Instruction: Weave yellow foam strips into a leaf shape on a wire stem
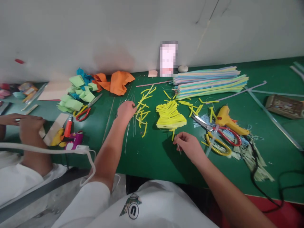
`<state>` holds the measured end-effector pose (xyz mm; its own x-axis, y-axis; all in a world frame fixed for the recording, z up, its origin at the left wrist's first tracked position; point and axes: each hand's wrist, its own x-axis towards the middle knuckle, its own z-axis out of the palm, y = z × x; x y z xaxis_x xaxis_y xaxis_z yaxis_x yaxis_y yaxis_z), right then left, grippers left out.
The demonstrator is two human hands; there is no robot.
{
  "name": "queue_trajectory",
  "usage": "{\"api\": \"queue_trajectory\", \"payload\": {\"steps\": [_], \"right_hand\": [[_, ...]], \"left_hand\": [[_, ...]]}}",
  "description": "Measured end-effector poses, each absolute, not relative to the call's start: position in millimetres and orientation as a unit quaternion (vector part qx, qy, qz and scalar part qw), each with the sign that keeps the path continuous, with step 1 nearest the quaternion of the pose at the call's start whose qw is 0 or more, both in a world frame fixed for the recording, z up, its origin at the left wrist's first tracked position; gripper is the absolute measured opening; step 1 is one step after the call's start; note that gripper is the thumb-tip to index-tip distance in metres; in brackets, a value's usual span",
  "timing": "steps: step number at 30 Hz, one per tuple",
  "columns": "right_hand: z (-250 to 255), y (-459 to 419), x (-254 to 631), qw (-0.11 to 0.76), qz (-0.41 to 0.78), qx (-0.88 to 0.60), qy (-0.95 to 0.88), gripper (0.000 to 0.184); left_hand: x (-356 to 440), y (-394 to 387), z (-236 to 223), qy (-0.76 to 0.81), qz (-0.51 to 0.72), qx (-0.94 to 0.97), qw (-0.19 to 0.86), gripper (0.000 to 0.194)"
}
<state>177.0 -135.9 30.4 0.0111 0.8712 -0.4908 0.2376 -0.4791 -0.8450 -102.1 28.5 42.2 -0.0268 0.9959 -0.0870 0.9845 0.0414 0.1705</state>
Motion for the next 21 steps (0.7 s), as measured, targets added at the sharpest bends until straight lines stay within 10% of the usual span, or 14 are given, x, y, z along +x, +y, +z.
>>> {"api": "queue_trajectory", "payload": {"steps": [11,21], "right_hand": [[39,-128,179,0.352,0.688,-0.581,-0.255,0.065],[24,-113,180,0.386,0.667,-0.573,-0.278,0.04]], "left_hand": [[-113,29,46,0.721,0.019,0.684,0.109,0.014],[-98,28,54,0.72,0.01,0.689,0.087,0.013]]}}
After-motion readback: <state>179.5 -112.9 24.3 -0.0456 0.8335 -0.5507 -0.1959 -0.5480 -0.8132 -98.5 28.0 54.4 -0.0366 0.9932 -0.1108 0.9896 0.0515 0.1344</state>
